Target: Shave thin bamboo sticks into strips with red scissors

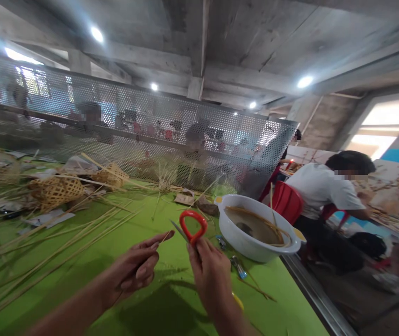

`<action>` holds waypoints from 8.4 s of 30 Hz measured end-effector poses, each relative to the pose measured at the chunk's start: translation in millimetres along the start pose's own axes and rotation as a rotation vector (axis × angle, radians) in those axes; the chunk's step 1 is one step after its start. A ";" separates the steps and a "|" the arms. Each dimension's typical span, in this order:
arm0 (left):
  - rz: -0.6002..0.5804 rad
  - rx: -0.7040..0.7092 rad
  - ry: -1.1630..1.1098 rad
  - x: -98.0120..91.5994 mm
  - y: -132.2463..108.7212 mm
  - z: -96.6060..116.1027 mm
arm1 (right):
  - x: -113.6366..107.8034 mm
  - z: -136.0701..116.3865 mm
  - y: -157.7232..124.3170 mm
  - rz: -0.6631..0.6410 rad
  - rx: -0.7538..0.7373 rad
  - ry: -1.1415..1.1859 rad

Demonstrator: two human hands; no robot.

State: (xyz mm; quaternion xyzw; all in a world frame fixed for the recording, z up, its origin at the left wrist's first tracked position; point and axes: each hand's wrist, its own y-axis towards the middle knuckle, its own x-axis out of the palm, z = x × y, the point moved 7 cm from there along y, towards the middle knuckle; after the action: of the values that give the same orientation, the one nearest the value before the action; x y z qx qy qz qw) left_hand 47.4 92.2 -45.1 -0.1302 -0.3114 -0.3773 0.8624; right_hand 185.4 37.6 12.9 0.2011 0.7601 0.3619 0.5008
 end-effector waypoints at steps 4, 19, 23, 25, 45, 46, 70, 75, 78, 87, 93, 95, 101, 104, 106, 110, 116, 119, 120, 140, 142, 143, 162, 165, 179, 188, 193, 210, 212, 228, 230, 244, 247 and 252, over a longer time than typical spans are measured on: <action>0.044 -0.005 -0.026 -2.2 1.8 0.7 | 10.5 -14.6 -5.1 -0.098 -0.102 -0.029; 0.174 0.041 0.089 -13.7 6.0 1.1 | 16.5 -10.3 -2.6 -0.202 0.076 0.240; 0.133 -0.021 0.361 -4.9 6.1 -5.0 | 28.0 32.0 -3.9 -0.270 0.573 0.748; 0.070 -0.059 0.452 1.5 6.2 -9.4 | 34.5 37.5 -5.0 -0.340 0.669 0.927; 0.188 0.043 0.347 -16.4 9.7 6.7 | -1.3 32.8 5.8 -0.062 0.186 0.122; 0.177 0.052 0.318 -15.8 9.7 7.3 | 1.4 22.7 4.4 -0.078 0.117 0.062; 0.213 0.127 0.223 -17.7 10.6 10.9 | 12.5 -9.2 -2.5 -0.155 -0.052 -0.007; 0.172 0.145 0.204 -12.7 9.0 13.8 | 10.0 -1.4 -0.8 -0.129 -0.024 -0.012; 0.169 0.148 0.191 -14.8 9.4 13.6 | 5.2 -0.6 -0.7 -0.074 -0.017 -0.046; 0.178 0.091 0.192 -12.7 6.3 11.3 | 2.7 2.6 3.5 -0.085 -0.021 -0.044; 0.168 0.070 0.147 -13.8 7.6 9.5 | 6.0 -3.9 -0.1 -0.099 -0.063 -0.049; 0.175 0.081 0.150 -15.4 8.1 9.9 | 11.2 -11.9 -2.1 -0.164 -0.090 -0.020; 0.177 0.075 0.155 -13.8 6.5 10.1 | 4.2 2.6 0.6 -0.062 -0.031 -0.061; 0.200 0.083 0.142 -15.2 6.8 12.0 | 10.5 -5.2 -3.0 -0.129 -0.065 -0.025; 0.220 0.091 0.140 -17.0 7.2 13.2 | 16.1 -12.0 -5.0 -0.206 -0.086 0.003; 0.205 0.086 0.176 -15.8 6.8 12.7 | 8.0 -0.3 0.2 -0.125 -0.029 -0.028; 0.194 0.037 0.204 -12.6 3.6 10.2 | 0.0 13.9 2.6 -0.036 0.008 -0.107; 0.208 0.069 0.154 -14.1 3.2 12.5 | 6.0 3.1 0.7 -0.110 -0.038 -0.087; 0.215 0.076 0.142 -15.4 3.4 12.6 | 7.9 1.0 0.4 -0.138 -0.046 -0.079; 0.170 0.063 0.077 -20.2 8.2 5.8 | 11.9 -9.6 -2.7 -0.190 -0.068 -0.023; 0.171 0.063 0.083 -19.3 8.5 6.0 | 15.6 -12.7 -3.1 -0.265 -0.060 0.028; 0.170 0.063 0.100 -18.3 8.6 5.9 | 14.8 -10.0 -2.0 -0.261 -0.026 0.067; 0.205 -0.010 0.577 -23.1 11.1 -4.0 | 9.2 58.1 3.6 -0.111 0.578 0.732; 0.253 0.052 0.504 -29.9 13.2 0.0 | 2.8 49.6 6.0 -0.112 0.418 0.490; 0.217 0.157 0.323 -18.8 8.9 13.6 | 3.2 1.6 -0.3 -0.100 0.009 -0.040; 0.216 0.148 0.314 -20.0 8.7 12.1 | 3.9 3.3 -1.8 -0.093 0.004 -0.028; 0.276 0.125 0.296 -27.1 10.5 11.0 | 10.1 -13.5 -5.8 -0.121 -0.106 -0.040; 0.226 0.131 0.271 -20.5 7.3 11.8 | 4.2 5.1 -2.3 -0.073 -0.035 -0.051; 0.225 0.138 0.239 -20.8 7.0 11.1 | 2.6 2.9 -2.0 -0.047 -0.055 -0.080; 0.279 0.064 0.151 -26.1 7.4 6.3 | 11.7 -16.2 -6.3 -0.118 -0.234 -0.118; 0.277 0.079 0.157 -27.6 7.0 6.7 | 12.4 -13.9 -5.8 -0.122 -0.209 -0.124; 0.288 0.127 0.184 -26.7 7.2 8.6 | 8.6 -9.1 -3.0 -0.083 -0.104 -0.107; 0.336 0.070 0.174 -31.6 9.9 3.0 | 16.0 -15.1 -8.1 -0.102 -0.226 -0.101; 0.335 0.126 0.155 -34.4 11.5 2.4 | 14.9 1.9 -10.0 -0.003 -0.355 -0.110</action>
State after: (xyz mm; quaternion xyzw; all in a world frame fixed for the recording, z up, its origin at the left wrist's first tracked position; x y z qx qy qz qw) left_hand 36.8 120.7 -65.0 -0.0964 -0.2410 -0.2172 0.9410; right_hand 181.5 41.7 -4.3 0.1277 0.6562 0.4780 0.5697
